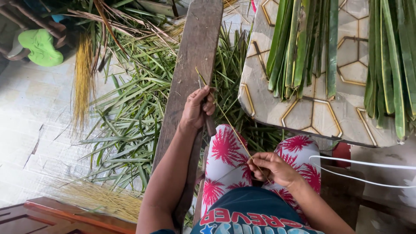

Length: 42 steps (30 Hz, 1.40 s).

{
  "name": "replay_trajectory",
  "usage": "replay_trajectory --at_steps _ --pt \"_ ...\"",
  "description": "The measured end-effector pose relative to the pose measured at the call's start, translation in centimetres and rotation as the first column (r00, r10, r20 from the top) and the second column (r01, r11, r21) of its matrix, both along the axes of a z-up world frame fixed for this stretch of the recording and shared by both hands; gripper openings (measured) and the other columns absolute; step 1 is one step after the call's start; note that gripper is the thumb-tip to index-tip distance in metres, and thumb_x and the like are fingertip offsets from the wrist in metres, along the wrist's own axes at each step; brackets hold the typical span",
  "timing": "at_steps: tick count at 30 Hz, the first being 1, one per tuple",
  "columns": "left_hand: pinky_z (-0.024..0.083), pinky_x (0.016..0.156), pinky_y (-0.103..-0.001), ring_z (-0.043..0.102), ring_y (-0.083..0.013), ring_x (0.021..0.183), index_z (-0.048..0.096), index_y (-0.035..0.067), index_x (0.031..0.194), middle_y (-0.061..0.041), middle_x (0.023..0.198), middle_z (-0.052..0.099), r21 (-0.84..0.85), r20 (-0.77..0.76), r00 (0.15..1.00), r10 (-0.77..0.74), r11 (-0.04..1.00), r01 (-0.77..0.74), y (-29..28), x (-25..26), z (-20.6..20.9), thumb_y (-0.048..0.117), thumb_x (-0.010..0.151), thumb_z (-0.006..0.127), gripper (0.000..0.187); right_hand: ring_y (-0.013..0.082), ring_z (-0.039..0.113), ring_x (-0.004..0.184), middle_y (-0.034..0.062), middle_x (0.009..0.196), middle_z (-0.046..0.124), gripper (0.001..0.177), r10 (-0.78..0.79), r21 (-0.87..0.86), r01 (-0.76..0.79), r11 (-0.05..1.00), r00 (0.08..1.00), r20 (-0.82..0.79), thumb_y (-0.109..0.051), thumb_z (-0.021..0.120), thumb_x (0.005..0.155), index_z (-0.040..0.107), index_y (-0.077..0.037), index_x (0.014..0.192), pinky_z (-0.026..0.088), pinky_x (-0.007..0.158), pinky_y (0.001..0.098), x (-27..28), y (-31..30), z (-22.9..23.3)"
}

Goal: Stripping the green foliage from palm leaf midribs using a small knife

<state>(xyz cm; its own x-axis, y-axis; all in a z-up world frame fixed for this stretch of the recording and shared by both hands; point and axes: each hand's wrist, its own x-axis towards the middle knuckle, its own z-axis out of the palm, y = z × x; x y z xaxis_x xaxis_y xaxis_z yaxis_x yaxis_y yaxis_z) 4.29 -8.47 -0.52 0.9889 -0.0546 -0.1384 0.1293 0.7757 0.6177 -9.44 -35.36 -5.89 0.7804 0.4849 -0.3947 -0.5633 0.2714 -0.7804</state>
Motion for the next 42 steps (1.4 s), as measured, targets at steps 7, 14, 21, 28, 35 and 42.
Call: replay_trajectory --at_steps 7,14,21,28,35,42 --pt "0.043 0.030 -0.030 0.044 -0.0108 0.035 0.063 -0.004 0.083 -0.015 0.063 0.056 0.151 -0.014 0.992 -0.124 0.981 0.124 -1.5 -0.7 0.2 0.006 0.089 0.070 0.013 0.0171 0.064 0.055 0.0160 0.083 0.068 0.028 -0.024 -0.015 0.025 1.000 0.994 0.106 -0.015 0.051 0.097 0.063 0.006 0.111 0.053 0.048 0.0309 3.1 2.8 3.9" --pt "0.045 0.034 -0.031 0.048 -0.0147 0.040 0.063 -0.002 0.104 -0.018 0.066 0.055 0.104 0.003 0.985 -0.175 0.979 0.174 -1.3 -1.6 1.7 0.014 0.096 0.061 0.018 0.0052 0.041 0.034 0.0070 0.061 0.056 0.021 -0.142 -0.048 0.149 0.988 0.981 0.133 -0.012 0.053 0.097 0.065 0.004 0.106 0.033 0.028 0.0194 7.7 6.8 6.2" --pt "0.045 0.030 -0.034 0.049 -0.0182 0.038 0.054 -0.004 0.123 -0.024 0.069 0.058 0.154 0.112 0.951 -0.289 0.950 0.271 -0.2 -0.6 -0.2 0.001 0.095 0.055 0.028 0.0084 0.042 0.029 0.0137 0.058 0.058 0.016 -0.206 -0.175 0.275 0.945 0.920 0.334 -0.009 0.057 0.097 0.066 0.004 0.099 0.032 0.022 0.0214 9.3 7.1 6.9" --pt "0.045 0.031 -0.033 0.051 -0.0165 0.039 0.054 -0.010 0.122 -0.027 0.073 0.062 0.189 0.114 0.959 -0.259 0.953 0.236 1.3 0.3 -0.3 -0.002 0.093 0.057 0.031 0.0119 0.048 0.028 0.0163 0.055 0.059 0.018 -0.125 -0.342 0.309 0.887 0.875 0.468 -0.004 0.056 0.094 0.067 0.008 0.103 0.035 0.021 0.0211 7.7 7.3 7.9" --pt "0.044 0.029 -0.032 0.050 -0.0169 0.036 0.056 -0.008 0.113 -0.028 0.069 0.060 0.214 0.096 0.937 -0.336 0.926 0.310 2.0 0.0 0.8 -0.005 0.091 0.057 0.023 0.0130 0.053 0.029 0.0134 0.054 0.062 0.018 -0.031 -0.446 0.359 0.820 0.806 0.591 -0.003 0.058 0.092 0.070 0.005 0.103 0.038 0.022 0.0209 7.5 7.4 6.8" --pt "0.044 0.028 -0.032 0.050 -0.0161 0.036 0.056 -0.007 0.109 -0.027 0.069 0.062 0.212 0.079 0.938 -0.337 0.925 0.314 2.9 0.3 0.8 -0.004 0.091 0.057 0.018 0.0117 0.055 0.046 0.0042 0.050 0.061 0.018 0.094 -0.540 0.460 0.705 0.694 0.714 -0.007 0.061 0.091 0.077 -0.007 0.100 0.048 0.047 0.0274 5.8 7.0 7.4"
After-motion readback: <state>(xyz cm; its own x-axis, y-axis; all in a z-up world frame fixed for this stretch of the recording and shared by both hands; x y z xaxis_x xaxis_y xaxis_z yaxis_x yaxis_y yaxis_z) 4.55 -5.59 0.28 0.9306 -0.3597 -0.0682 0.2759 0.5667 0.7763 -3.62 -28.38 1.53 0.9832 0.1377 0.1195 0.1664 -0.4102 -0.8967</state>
